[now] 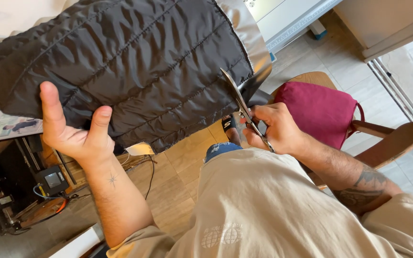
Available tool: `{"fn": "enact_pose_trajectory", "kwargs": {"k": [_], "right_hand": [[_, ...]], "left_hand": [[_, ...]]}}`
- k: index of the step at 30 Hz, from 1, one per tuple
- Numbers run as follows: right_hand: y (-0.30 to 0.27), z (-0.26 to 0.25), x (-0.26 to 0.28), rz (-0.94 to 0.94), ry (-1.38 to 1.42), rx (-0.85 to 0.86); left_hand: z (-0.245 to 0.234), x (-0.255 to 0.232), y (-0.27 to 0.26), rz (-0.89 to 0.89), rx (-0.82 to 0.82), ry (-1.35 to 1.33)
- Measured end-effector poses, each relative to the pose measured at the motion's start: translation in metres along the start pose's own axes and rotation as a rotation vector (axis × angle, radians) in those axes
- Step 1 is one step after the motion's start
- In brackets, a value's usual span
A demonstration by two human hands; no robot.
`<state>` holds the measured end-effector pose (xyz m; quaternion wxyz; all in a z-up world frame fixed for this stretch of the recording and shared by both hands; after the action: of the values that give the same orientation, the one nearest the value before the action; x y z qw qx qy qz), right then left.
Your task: The person is cutting out pieces of black quilted fabric and yellow lining material using scissors in a workshop environment.
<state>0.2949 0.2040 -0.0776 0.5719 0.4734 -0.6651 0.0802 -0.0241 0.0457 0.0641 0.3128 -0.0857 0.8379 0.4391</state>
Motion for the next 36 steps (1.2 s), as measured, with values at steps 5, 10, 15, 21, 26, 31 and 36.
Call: {"fn": "enact_pose_trajectory", "kwargs": {"k": [5,10,15,21,26,31,36], "right_hand": [[0.004,0.000,0.006,0.000,0.032,-0.031],[0.011,0.007,0.007,0.046,0.148,-0.114],[0.020,0.008,0.003,-0.077,0.427,-0.351],[0.016,0.011,0.002,0.036,0.214,-0.297],[0.023,0.009,0.003,0.020,0.243,-0.292],[0.026,0.008,0.012,-0.009,0.222,-0.333],[0.020,0.006,0.005,0.020,0.233,-0.448]], "left_hand": [[0.001,0.004,-0.011,-0.013,-0.041,-0.010],[0.006,0.007,-0.043,-0.050,-0.117,0.002],[0.013,-0.013,-0.084,0.098,-0.234,0.037],[0.025,-0.009,-0.136,-0.143,-0.338,0.035],[0.024,-0.005,-0.136,-0.142,-0.339,-0.007],[0.028,-0.012,-0.135,-0.138,-0.317,-0.032],[0.041,-0.013,-0.152,-0.117,-0.242,0.026]]}}
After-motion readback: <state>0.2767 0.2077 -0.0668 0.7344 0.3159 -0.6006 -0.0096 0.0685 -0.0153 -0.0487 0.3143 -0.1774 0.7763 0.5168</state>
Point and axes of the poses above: each hand's wrist, its own y-axis towards the middle knuckle, its own z-axis out of the palm, x = y × z, the point moved 8 cm from there along y, towards the middle knuckle, and after that the axes turned 8 degrees about -z, right-handed, at the moved point
